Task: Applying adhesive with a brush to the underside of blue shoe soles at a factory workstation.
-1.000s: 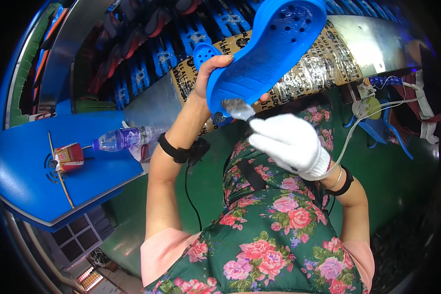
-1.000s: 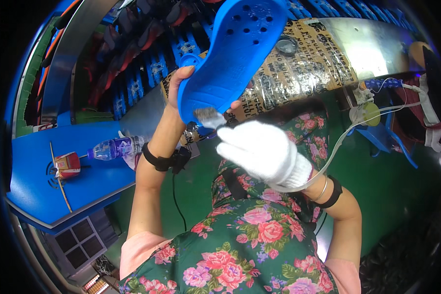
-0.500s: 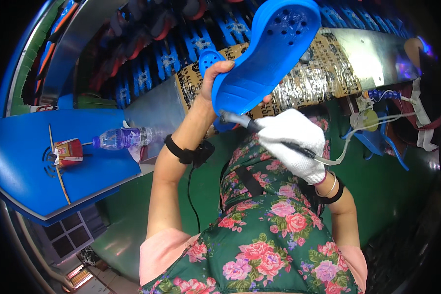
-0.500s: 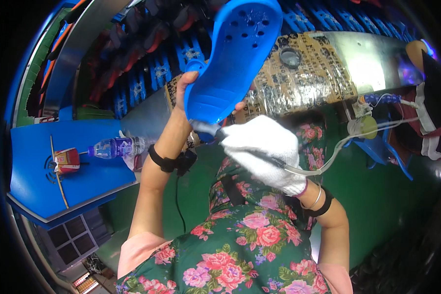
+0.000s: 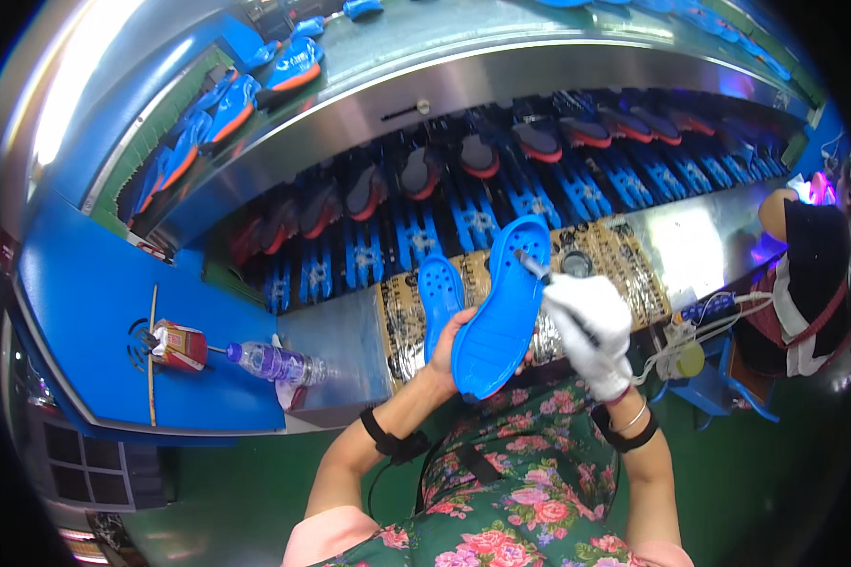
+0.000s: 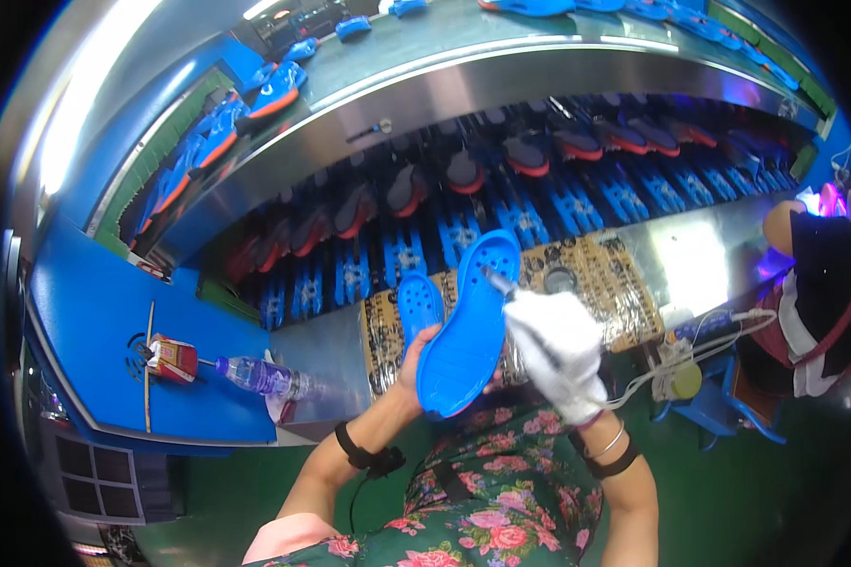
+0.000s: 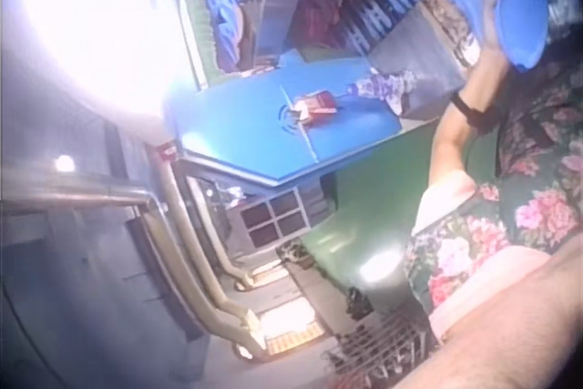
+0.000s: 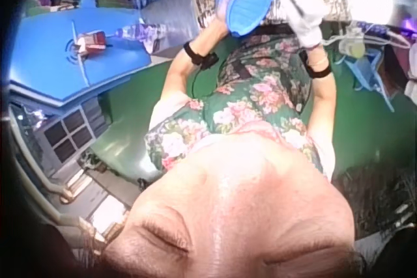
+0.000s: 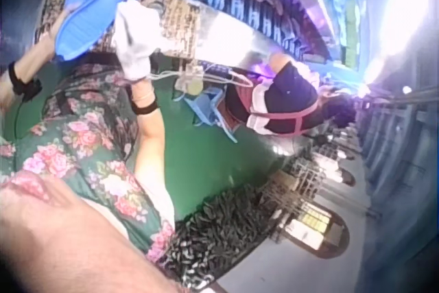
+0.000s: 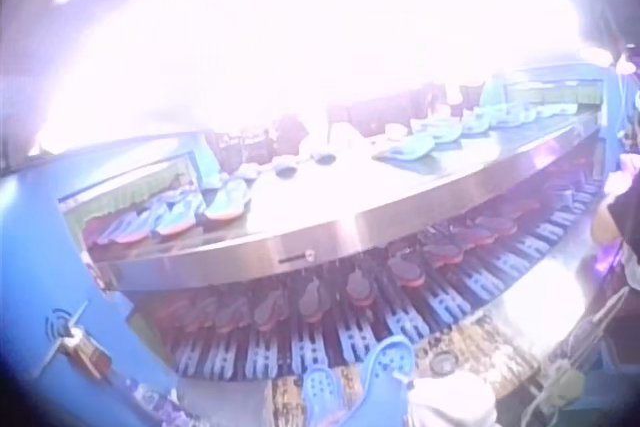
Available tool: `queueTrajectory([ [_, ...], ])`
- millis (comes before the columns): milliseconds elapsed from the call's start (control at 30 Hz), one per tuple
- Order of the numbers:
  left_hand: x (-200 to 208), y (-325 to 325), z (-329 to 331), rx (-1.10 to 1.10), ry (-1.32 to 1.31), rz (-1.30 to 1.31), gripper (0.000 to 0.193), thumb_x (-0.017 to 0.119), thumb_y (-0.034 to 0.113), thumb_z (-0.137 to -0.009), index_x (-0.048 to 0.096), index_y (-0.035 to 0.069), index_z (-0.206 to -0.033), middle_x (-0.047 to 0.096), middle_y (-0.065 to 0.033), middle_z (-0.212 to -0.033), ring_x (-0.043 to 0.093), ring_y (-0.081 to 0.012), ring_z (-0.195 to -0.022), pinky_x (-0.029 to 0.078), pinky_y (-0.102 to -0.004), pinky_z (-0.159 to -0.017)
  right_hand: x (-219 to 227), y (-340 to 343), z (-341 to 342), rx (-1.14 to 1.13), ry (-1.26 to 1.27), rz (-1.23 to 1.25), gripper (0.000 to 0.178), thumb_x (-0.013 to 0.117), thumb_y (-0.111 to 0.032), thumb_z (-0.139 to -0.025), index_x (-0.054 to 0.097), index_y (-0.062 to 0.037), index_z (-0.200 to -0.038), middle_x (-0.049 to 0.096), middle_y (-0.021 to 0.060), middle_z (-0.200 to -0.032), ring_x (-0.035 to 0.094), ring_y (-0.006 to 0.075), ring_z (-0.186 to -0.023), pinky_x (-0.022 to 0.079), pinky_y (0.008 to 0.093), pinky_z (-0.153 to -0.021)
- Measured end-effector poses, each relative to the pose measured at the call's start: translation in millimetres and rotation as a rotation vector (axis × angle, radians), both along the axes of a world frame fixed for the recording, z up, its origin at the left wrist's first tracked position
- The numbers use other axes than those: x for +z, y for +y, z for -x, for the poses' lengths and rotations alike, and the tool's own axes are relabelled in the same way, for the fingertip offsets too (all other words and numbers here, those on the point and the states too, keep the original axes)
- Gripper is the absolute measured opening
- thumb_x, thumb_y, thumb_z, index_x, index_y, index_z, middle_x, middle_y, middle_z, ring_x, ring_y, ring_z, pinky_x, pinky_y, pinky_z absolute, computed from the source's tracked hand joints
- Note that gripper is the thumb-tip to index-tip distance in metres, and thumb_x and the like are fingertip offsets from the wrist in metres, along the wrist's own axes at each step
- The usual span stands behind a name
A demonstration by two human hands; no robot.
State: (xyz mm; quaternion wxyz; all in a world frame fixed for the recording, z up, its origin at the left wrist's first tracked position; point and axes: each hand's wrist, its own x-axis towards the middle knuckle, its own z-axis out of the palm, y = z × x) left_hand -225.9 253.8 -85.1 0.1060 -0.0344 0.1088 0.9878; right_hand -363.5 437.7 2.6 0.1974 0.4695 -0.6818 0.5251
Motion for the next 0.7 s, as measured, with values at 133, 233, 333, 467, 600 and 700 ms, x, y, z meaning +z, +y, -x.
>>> queueTrajectory([
  [133, 32.9, -11.7, -4.8, 0.129, -0.125, 0.105, 0.079, 0.044, 0.054, -0.1, 0.03, 0.003, -0.158, 0.048, -0.0294, -0.149, 0.059, -0.0481, -0.124, 0.05, -0.0602, -0.103, 2.3, 12.8, -14.1, 0.441, -0.352, 0.06, 0.021, 0.078, 0.004, -0.077, 0.078, -0.002, -0.097, 0.075, 0.0104, -0.088, 0.069, 0.0222, -0.075, 0.054, 0.0336, -0.069],
  [233, 79.0, -28.8, -12.0, 0.133, 0.205, 0.204, 0.096, 0.062, 0.057, -0.091, 0.023, 0.003, -0.16, 0.043, -0.0308, -0.15, 0.053, -0.0482, -0.13, 0.048, -0.0619, -0.105, 2.2, 39.2, -10.2, 0.502, -0.955, 0.329, 0.022, 0.073, 0.009, -0.072, 0.076, 0.0066, -0.094, 0.074, 0.0129, -0.088, 0.068, 0.0174, -0.073, 0.054, 0.0295, -0.067],
  [333, 135.4, -50.4, -10.7, 0.089, 0.555, 0.356, 0.115, 0.078, 0.057, -0.08, 0.018, -0.001, -0.159, 0.037, -0.0318, -0.15, 0.057, -0.0494, -0.121, 0.056, -0.0607, -0.094, -5.3, 57.5, -0.5, 0.522, -1.111, 0.653, 0.02, 0.071, 0.01, -0.074, 0.072, 0.0063, -0.094, 0.073, 0.018, -0.099, 0.068, 0.0192, -0.074, 0.055, 0.0288, -0.066],
  [467, 217.2, -91.4, 26.1, 0.184, 0.791, 0.415, 0.119, 0.069, 0.074, -0.081, 0.02, -0.004, -0.157, 0.038, -0.036, -0.146, 0.059, -0.0498, -0.115, 0.064, -0.0492, -0.079, -22.6, 52.2, 0.7, 0.439, -1.192, 0.56, 0.02, 0.07, 0.013, -0.079, 0.073, 0.0045, -0.097, 0.075, 0.0175, -0.1, 0.07, 0.0195, -0.08, 0.056, 0.0281, -0.072],
  [600, 279.1, -136.6, 90.2, 0.495, 0.506, 0.23, 0.101, 0.051, 0.068, -0.096, 0.016, -0.004, -0.158, 0.03, -0.0361, -0.152, 0.049, -0.05, -0.129, 0.054, -0.0524, -0.103, -39.9, 27.1, -10.1, 0.451, -1.161, 0.38, 0.022, 0.074, 0.01, -0.081, 0.076, 0.0039, -0.101, 0.077, 0.0136, -0.096, 0.071, 0.0171, -0.084, 0.055, 0.0263, -0.075],
  [700, 284.7, -149.7, 103.7, 0.596, 0.358, -0.019, 0.092, 0.046, 0.059, -0.103, 0.004, 0.001, -0.161, 0.016, -0.0308, -0.163, 0.031, -0.0475, -0.146, 0.037, -0.0564, -0.119, -54.8, 17.9, -20.8, 0.459, -1.163, 0.306, 0.02, 0.076, 0.007, -0.083, 0.077, 0.0022, -0.102, 0.077, 0.0095, -0.094, 0.069, 0.0129, -0.081, 0.054, 0.0244, -0.072],
])
